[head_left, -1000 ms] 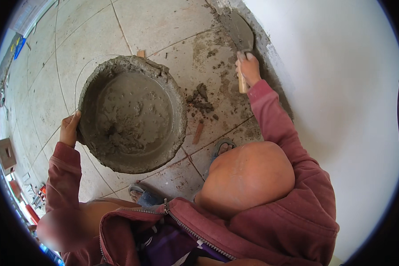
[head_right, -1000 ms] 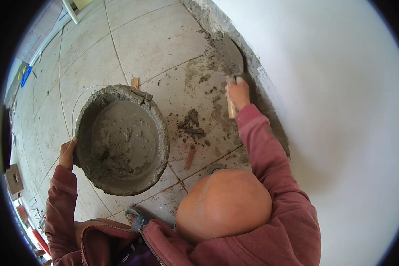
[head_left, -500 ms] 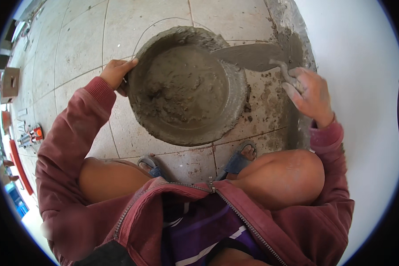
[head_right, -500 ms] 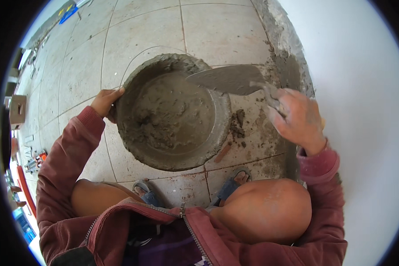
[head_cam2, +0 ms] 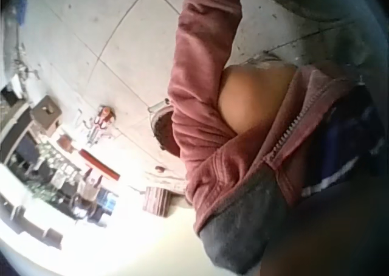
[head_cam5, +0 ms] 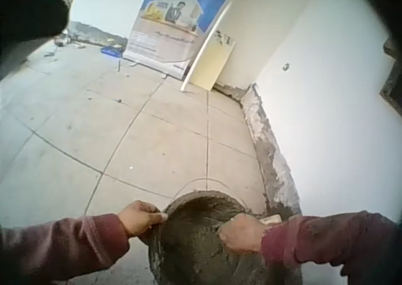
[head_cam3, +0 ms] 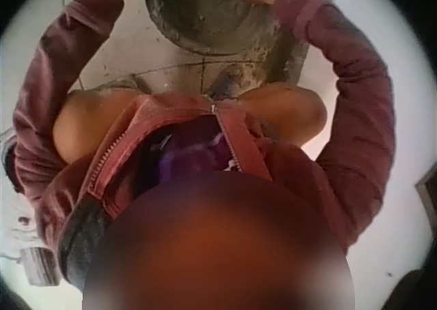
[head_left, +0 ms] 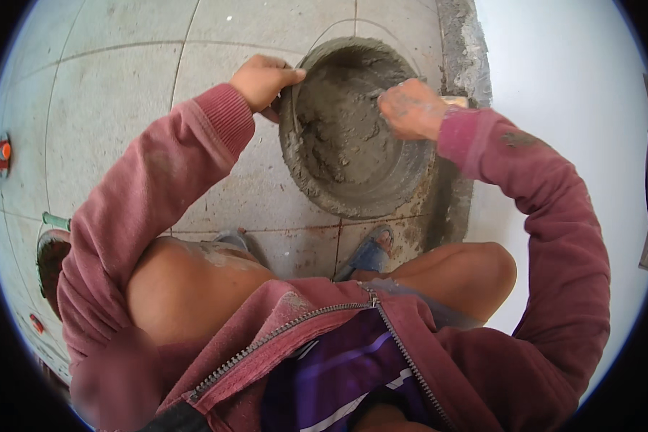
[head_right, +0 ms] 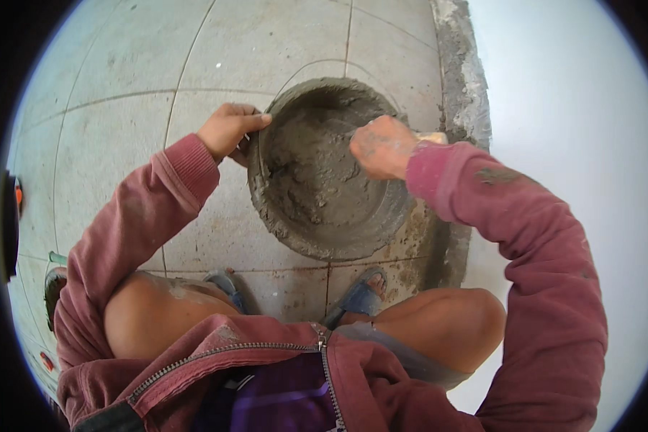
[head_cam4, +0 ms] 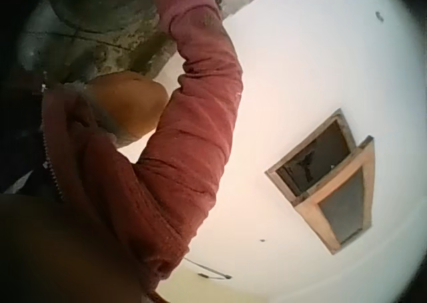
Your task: Apply cement or plaster to the base of a wall using a trowel.
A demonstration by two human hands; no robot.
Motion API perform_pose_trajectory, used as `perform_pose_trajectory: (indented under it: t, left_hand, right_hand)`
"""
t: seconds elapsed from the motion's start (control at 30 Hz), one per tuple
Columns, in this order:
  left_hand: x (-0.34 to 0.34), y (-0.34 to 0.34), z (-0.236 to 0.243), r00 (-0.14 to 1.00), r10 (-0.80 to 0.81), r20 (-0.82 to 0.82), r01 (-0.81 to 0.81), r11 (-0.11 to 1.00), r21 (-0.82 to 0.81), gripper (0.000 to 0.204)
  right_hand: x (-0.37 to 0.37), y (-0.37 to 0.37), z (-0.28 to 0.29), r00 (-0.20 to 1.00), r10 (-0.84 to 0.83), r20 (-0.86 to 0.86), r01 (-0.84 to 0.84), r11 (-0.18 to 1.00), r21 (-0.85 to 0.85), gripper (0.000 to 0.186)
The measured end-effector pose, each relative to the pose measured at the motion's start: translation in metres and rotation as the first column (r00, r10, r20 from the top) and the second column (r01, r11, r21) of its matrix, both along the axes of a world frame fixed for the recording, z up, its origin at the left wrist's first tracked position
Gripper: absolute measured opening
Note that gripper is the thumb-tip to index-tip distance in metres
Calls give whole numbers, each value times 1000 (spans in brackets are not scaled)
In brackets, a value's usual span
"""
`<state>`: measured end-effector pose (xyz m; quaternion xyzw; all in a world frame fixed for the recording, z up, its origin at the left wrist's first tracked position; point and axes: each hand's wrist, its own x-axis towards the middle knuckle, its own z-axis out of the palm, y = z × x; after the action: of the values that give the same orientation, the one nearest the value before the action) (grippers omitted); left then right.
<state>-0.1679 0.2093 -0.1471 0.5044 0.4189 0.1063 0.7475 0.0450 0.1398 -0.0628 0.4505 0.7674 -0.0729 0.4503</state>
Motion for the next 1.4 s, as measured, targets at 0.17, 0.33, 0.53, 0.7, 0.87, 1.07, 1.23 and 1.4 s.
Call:
perform_pose_trajectory:
  t: [0.17, 0.33, 0.53, 0.7, 0.87, 1.07, 1.23, 1.4]
  left_hand:
    - [-1, -4, -6, 998, 25, 54, -24, 1000, -10, 32]
    - [1, -1, -5, 997, 28, 76, -23, 997, -75, 29]
    - [-2, 2, -5, 996, 17, 91, -12, 998, -60, 29]
    - [2, 4, -6, 997, 4, 80, 2, 997, -79, 29]
    - [-2, 5, -5, 993, -10, 115, 25, 991, -134, 30]
    - [4, 7, -5, 995, -43, 91, 55, 990, -133, 30]
    - [4, 4, 1, 996, -31, 85, 39, 994, -104, 26]
    - [1, 7, -4, 994, -48, 100, 64, 986, -156, 30]
  right_hand:
    - [-21, 9, 7, 995, 96, 7, -96, 995, -32, 11]
    - [-22, 11, -11, 998, 62, -15, -62, 996, -66, 9]
    - [-21, -4, 23, 996, 30, -81, -40, 991, -126, 12]
    - [-11, -12, -7, 973, -192, -127, 172, 974, -149, 18]
    - [21, -35, 18, 903, -287, -318, 259, 957, -130, 25]
    - [68, -86, 23, 648, -515, -561, 507, 841, -186, 23]
    - [63, -119, 47, 727, -198, -657, 414, 890, 190, 27]
    - [43, -118, 86, 811, -276, -516, 450, 858, 248, 27]
